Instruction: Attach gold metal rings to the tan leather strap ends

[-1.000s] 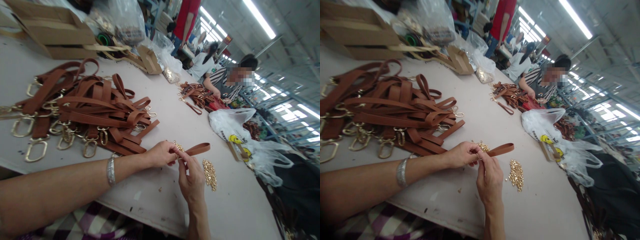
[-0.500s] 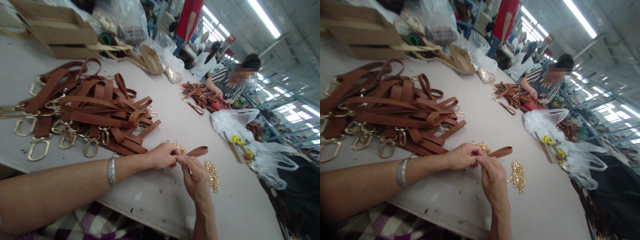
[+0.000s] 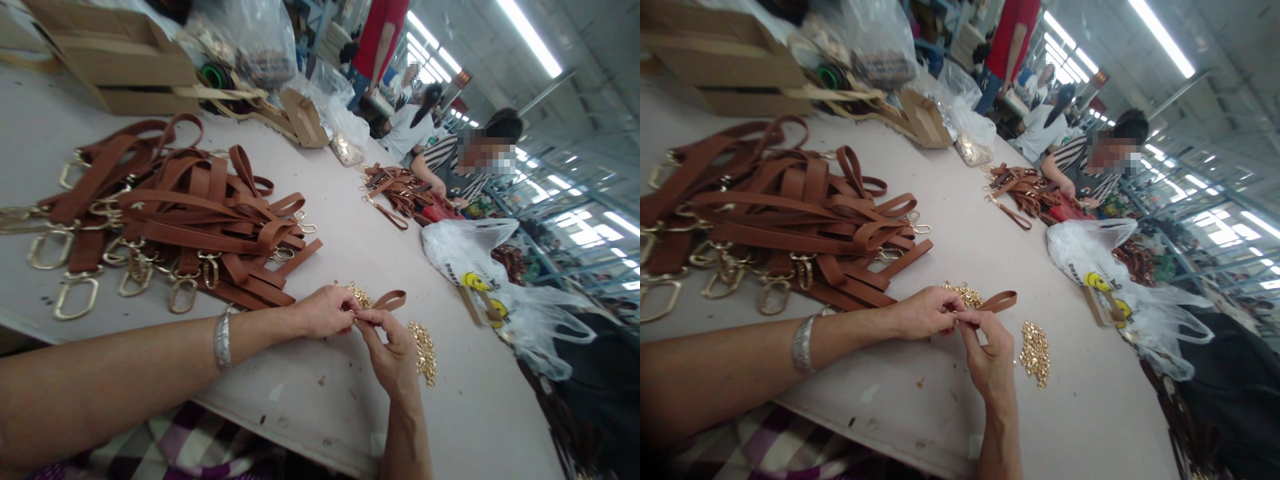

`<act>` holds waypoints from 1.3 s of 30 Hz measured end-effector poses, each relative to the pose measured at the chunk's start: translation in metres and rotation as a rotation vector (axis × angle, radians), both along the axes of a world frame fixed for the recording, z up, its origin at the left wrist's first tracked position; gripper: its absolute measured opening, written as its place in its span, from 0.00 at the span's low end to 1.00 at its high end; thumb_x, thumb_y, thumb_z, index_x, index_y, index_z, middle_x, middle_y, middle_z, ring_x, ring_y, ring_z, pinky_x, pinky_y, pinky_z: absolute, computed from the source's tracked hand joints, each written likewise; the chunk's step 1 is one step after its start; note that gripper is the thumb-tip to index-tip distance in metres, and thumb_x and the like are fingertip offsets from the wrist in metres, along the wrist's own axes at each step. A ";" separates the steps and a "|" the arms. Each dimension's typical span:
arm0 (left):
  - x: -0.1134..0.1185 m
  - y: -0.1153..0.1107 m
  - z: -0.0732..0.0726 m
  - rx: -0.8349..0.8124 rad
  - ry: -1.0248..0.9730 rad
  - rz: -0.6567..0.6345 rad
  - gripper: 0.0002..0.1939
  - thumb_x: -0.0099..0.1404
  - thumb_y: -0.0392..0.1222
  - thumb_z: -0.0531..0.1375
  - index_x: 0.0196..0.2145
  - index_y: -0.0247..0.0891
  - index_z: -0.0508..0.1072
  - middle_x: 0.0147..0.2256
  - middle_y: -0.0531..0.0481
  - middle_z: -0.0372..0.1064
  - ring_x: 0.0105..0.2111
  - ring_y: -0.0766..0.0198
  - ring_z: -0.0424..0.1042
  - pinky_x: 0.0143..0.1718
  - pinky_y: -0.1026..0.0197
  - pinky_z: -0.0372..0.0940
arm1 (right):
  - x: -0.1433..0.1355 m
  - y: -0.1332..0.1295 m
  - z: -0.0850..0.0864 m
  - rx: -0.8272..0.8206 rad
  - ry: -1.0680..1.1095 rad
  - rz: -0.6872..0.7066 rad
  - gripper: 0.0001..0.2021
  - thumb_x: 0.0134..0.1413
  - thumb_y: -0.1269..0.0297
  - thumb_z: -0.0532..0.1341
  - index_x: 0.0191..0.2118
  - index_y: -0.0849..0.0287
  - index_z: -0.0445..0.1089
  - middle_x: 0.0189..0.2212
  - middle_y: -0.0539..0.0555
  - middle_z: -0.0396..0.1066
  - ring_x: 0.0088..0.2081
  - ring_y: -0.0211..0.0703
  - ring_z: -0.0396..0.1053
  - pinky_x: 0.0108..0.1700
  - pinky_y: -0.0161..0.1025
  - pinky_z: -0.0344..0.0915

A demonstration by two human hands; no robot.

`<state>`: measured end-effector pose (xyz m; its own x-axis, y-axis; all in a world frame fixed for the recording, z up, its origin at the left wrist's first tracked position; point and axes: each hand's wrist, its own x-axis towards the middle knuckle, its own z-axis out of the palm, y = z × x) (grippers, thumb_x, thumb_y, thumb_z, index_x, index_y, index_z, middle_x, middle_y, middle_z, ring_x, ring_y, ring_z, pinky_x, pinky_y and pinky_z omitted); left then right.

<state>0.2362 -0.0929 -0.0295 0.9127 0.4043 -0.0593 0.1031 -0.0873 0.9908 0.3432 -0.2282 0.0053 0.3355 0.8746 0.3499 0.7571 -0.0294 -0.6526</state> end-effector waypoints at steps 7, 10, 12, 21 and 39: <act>-0.004 -0.001 0.016 0.119 -0.008 0.120 0.06 0.56 0.38 0.56 0.29 0.36 0.73 0.21 0.54 0.66 0.21 0.67 0.63 0.21 0.67 0.54 | -0.004 -0.005 -0.022 0.173 0.044 -0.219 0.05 0.57 0.64 0.63 0.39 0.56 0.71 0.35 0.52 0.75 0.38 0.41 0.72 0.43 0.40 0.69; -0.006 -0.002 0.019 0.229 -0.062 0.169 0.06 0.56 0.35 0.55 0.28 0.36 0.73 0.22 0.54 0.65 0.23 0.68 0.63 0.23 0.67 0.53 | -0.007 -0.003 -0.026 0.229 -0.051 -0.228 0.04 0.57 0.66 0.62 0.39 0.56 0.71 0.35 0.51 0.75 0.38 0.41 0.73 0.43 0.39 0.69; -0.007 -0.002 0.019 0.260 -0.085 0.186 0.06 0.56 0.33 0.55 0.28 0.35 0.72 0.22 0.54 0.66 0.24 0.68 0.63 0.24 0.67 0.54 | -0.009 -0.001 -0.026 0.272 -0.159 -0.214 0.04 0.57 0.69 0.62 0.38 0.56 0.71 0.35 0.51 0.75 0.38 0.40 0.74 0.43 0.38 0.70; -0.008 -0.002 0.018 0.208 -0.146 0.127 0.07 0.58 0.31 0.55 0.31 0.35 0.74 0.23 0.55 0.68 0.24 0.68 0.66 0.26 0.68 0.57 | -0.016 0.004 -0.015 0.328 -0.437 -0.148 0.09 0.55 0.79 0.61 0.37 0.58 0.71 0.34 0.51 0.76 0.39 0.38 0.74 0.44 0.36 0.69; -0.004 -0.007 0.008 0.147 -0.227 0.217 0.07 0.60 0.32 0.55 0.34 0.35 0.72 0.24 0.53 0.70 0.25 0.67 0.69 0.27 0.67 0.61 | -0.025 0.012 -0.011 0.347 -0.487 -0.257 0.06 0.55 0.76 0.62 0.35 0.58 0.70 0.33 0.51 0.76 0.37 0.38 0.74 0.42 0.36 0.69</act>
